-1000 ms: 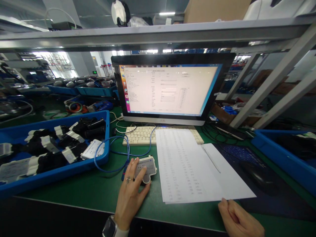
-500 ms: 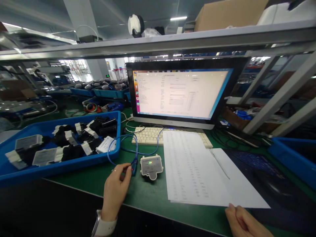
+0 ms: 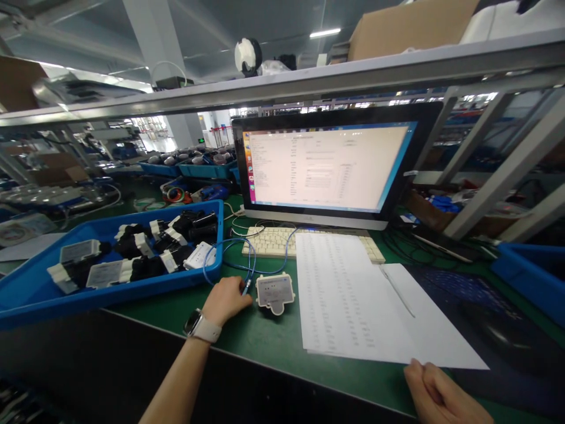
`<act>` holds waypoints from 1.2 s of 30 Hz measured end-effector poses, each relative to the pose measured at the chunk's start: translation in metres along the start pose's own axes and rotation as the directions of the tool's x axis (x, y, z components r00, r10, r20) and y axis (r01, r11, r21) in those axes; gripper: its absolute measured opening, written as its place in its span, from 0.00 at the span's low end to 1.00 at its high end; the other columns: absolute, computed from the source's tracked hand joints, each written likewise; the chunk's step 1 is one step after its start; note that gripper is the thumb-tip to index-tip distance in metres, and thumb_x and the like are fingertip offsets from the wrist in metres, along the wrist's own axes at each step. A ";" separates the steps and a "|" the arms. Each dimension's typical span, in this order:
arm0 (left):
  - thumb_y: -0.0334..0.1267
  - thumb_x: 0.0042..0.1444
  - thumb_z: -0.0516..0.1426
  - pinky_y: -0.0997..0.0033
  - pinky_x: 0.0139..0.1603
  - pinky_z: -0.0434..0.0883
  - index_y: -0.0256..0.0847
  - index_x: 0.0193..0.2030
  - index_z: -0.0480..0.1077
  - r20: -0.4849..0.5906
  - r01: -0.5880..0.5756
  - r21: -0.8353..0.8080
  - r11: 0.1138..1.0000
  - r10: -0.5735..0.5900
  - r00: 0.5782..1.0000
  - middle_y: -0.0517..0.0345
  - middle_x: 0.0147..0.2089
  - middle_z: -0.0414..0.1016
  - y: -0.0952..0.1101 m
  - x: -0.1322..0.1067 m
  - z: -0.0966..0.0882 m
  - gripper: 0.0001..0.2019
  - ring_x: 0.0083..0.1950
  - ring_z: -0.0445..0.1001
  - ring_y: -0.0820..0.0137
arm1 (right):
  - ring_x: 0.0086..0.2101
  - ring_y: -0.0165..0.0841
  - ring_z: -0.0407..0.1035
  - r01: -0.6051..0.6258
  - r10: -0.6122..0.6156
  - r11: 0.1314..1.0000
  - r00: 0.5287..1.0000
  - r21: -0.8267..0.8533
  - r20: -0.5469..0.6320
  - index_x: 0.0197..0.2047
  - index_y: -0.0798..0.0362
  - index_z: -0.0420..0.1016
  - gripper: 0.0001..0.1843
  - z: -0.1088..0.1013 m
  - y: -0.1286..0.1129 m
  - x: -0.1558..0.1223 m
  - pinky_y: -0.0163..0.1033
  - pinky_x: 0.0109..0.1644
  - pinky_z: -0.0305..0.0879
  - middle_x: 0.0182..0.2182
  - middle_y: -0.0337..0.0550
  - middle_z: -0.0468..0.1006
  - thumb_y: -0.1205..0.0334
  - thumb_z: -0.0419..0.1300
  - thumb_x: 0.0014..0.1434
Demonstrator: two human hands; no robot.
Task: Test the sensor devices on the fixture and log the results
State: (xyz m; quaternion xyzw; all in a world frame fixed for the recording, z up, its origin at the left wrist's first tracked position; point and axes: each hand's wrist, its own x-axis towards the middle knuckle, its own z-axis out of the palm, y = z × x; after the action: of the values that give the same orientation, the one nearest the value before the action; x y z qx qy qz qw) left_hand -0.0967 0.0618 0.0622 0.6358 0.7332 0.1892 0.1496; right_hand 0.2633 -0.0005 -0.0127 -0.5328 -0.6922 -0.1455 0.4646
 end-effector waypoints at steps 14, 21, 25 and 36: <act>0.42 0.55 0.55 0.62 0.47 0.71 0.38 0.41 0.72 -0.404 -0.428 -0.350 0.833 0.278 0.871 0.49 0.42 0.76 0.014 -0.019 0.019 0.12 0.45 0.74 0.63 | 0.14 0.21 0.45 0.037 -0.037 0.999 0.999 0.016 -0.008 0.15 0.52 0.51 0.24 -0.001 -0.003 0.004 0.32 0.21 0.47 0.16 0.30 0.47 0.62 0.53 0.61; 0.40 0.58 0.53 0.65 0.46 0.71 0.39 0.43 0.71 -0.411 -0.468 -0.344 0.814 0.317 0.854 0.50 0.43 0.75 0.013 -0.019 0.029 0.11 0.46 0.73 0.64 | 0.15 0.21 0.45 -0.009 0.009 1.000 1.000 -0.001 0.000 0.15 0.52 0.51 0.24 -0.001 -0.003 0.001 0.32 0.22 0.47 0.16 0.30 0.47 0.61 0.54 0.60; 0.39 0.59 0.52 0.66 0.47 0.71 0.39 0.44 0.71 -0.424 -0.482 -0.327 0.813 0.329 0.844 0.50 0.43 0.74 0.012 -0.021 0.032 0.11 0.46 0.73 0.64 | 0.15 0.21 0.45 -0.014 0.014 1.000 1.000 0.015 0.006 0.16 0.52 0.50 0.24 0.000 -0.003 0.000 0.32 0.22 0.46 0.16 0.30 0.46 0.61 0.53 0.61; 0.36 0.60 0.52 0.69 0.47 0.71 0.39 0.44 0.71 -0.498 -0.542 -0.288 0.790 0.360 0.789 0.51 0.43 0.74 0.010 -0.022 0.042 0.09 0.46 0.74 0.66 | 0.16 0.25 0.53 -0.090 0.063 0.979 0.987 -0.183 -0.151 0.19 0.50 0.57 0.22 -0.035 0.060 0.046 0.36 0.21 0.51 0.15 0.35 0.57 0.48 0.55 0.58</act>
State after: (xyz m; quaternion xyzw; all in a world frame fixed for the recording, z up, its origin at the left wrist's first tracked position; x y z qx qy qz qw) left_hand -0.0649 0.0450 0.0293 0.6929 0.5118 0.5029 0.0706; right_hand 0.3325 0.0258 0.0248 -0.5890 -0.6187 -0.2308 0.4658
